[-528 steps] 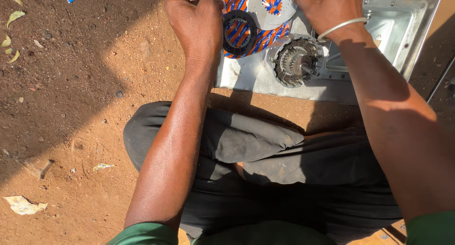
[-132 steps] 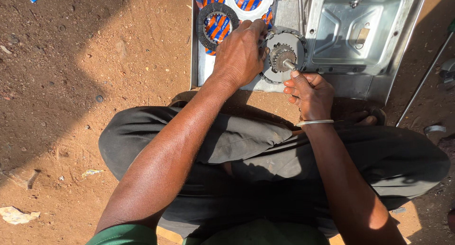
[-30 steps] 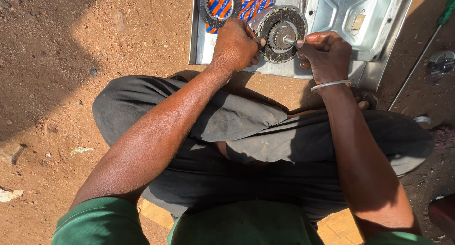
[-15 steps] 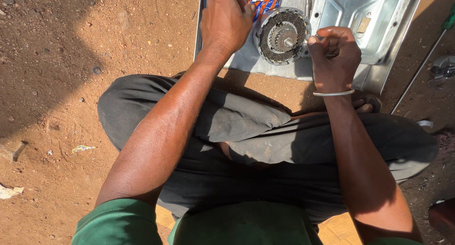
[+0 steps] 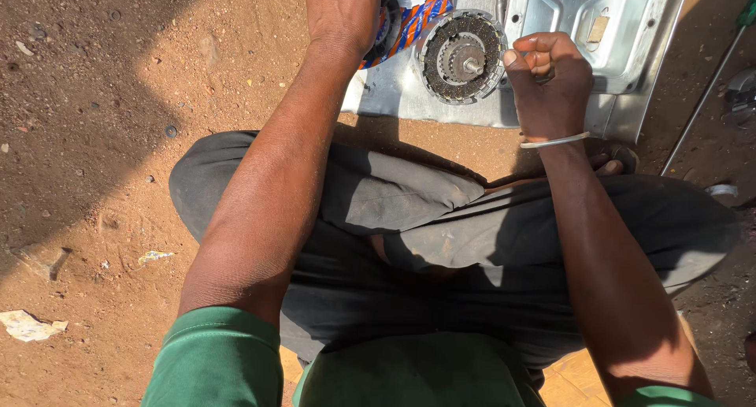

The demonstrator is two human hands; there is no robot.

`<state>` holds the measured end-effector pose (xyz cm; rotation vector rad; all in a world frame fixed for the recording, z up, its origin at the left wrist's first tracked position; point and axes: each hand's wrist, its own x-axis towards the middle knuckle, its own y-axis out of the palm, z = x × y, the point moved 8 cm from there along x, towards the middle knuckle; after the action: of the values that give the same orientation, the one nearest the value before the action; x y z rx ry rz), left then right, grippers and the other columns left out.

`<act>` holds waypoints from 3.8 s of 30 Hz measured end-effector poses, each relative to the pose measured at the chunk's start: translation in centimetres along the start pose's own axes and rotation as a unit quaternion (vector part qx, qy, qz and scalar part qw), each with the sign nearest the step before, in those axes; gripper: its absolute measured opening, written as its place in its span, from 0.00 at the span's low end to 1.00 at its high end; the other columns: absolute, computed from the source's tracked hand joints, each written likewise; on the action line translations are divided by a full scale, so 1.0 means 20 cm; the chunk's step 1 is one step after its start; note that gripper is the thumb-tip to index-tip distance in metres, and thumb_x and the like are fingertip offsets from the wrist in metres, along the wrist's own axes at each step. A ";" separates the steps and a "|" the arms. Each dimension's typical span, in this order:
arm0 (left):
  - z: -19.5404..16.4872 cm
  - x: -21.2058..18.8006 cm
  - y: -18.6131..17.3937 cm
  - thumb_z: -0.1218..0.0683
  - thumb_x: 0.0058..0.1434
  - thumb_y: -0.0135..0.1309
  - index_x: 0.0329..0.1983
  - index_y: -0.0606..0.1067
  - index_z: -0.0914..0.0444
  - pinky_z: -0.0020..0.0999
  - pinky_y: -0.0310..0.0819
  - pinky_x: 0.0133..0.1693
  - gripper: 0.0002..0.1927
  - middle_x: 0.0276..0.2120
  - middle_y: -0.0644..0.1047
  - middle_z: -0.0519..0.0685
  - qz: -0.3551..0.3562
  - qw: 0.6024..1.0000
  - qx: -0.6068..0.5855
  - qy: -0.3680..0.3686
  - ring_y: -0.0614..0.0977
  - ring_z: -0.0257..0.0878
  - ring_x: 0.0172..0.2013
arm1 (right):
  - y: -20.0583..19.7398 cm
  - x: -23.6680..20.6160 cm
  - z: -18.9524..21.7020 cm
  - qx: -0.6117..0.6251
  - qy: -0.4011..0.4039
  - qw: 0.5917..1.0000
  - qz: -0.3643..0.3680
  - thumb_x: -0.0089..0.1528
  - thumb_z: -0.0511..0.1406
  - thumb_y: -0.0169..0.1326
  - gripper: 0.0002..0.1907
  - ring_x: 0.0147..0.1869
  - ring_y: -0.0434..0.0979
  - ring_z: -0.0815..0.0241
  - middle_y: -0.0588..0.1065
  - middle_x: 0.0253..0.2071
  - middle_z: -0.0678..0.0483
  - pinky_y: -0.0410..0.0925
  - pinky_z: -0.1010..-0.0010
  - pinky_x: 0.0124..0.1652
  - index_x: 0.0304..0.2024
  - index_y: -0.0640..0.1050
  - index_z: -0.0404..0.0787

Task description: The person unpacks new clutch plates from a Greaves package and assembles them onto a clutch hub. They alternate between friction plates and steel plates, carefully aligning each one. Finally, they place a metal retaining ring over the stack and use pliers to secure it.

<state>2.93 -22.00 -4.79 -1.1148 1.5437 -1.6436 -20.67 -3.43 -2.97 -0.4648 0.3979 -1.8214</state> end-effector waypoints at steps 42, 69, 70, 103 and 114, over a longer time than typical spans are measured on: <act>-0.29 -0.19 -0.25 0.48 0.68 0.57 0.38 0.79 0.63 0.26 0.80 0.26 0.13 0.26 0.81 0.47 0.248 0.780 -0.567 -0.094 0.82 0.29 0.25 | 0.15 -0.17 -0.02 0.374 0.199 0.905 0.042 0.71 0.36 0.59 0.07 0.43 0.82 0.65 0.79 0.42 0.56 0.72 0.76 0.38 0.48 0.77 0.41; -0.32 -0.18 -0.14 0.53 0.61 0.64 0.46 0.75 0.63 0.47 0.78 0.41 0.15 0.39 0.80 0.53 0.095 0.938 -0.333 -0.027 0.84 0.47 0.42 | 0.27 -0.25 -0.17 0.259 0.358 0.894 0.069 0.70 0.41 0.53 0.11 0.46 0.87 0.56 0.82 0.42 0.46 0.74 0.73 0.36 0.42 0.77 0.40; -0.32 -0.18 -0.13 0.53 0.61 0.64 0.46 0.75 0.62 0.47 0.77 0.42 0.14 0.39 0.80 0.52 0.107 0.937 -0.330 -0.031 0.84 0.47 0.42 | 0.28 -0.24 -0.16 0.258 0.361 0.894 0.069 0.70 0.41 0.53 0.11 0.46 0.86 0.56 0.82 0.42 0.46 0.74 0.73 0.36 0.41 0.77 0.41; -0.33 -0.17 -0.07 0.55 0.56 0.68 0.42 0.75 0.61 0.42 0.79 0.41 0.15 0.37 0.79 0.50 0.105 0.927 -0.360 -0.027 0.85 0.43 0.39 | 0.19 -0.17 -0.19 0.099 0.211 0.970 -0.064 0.67 0.34 0.64 0.14 0.26 0.78 0.71 0.76 0.25 0.54 0.71 0.76 0.25 0.31 0.74 0.37; -0.32 -0.16 -0.07 0.55 0.55 0.69 0.39 0.74 0.62 0.43 0.78 0.39 0.15 0.35 0.79 0.50 0.104 0.922 -0.373 -0.028 0.84 0.42 0.37 | 0.16 -0.15 0.25 -0.126 -0.009 0.991 -0.034 0.55 0.35 0.77 0.24 0.38 0.72 0.64 0.71 0.39 0.53 0.72 0.71 0.39 0.42 0.75 0.34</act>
<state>-1.09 -15.97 -3.69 -1.2797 2.2416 -0.8673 -14.64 -1.61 -0.58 -0.6747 0.6097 -1.8404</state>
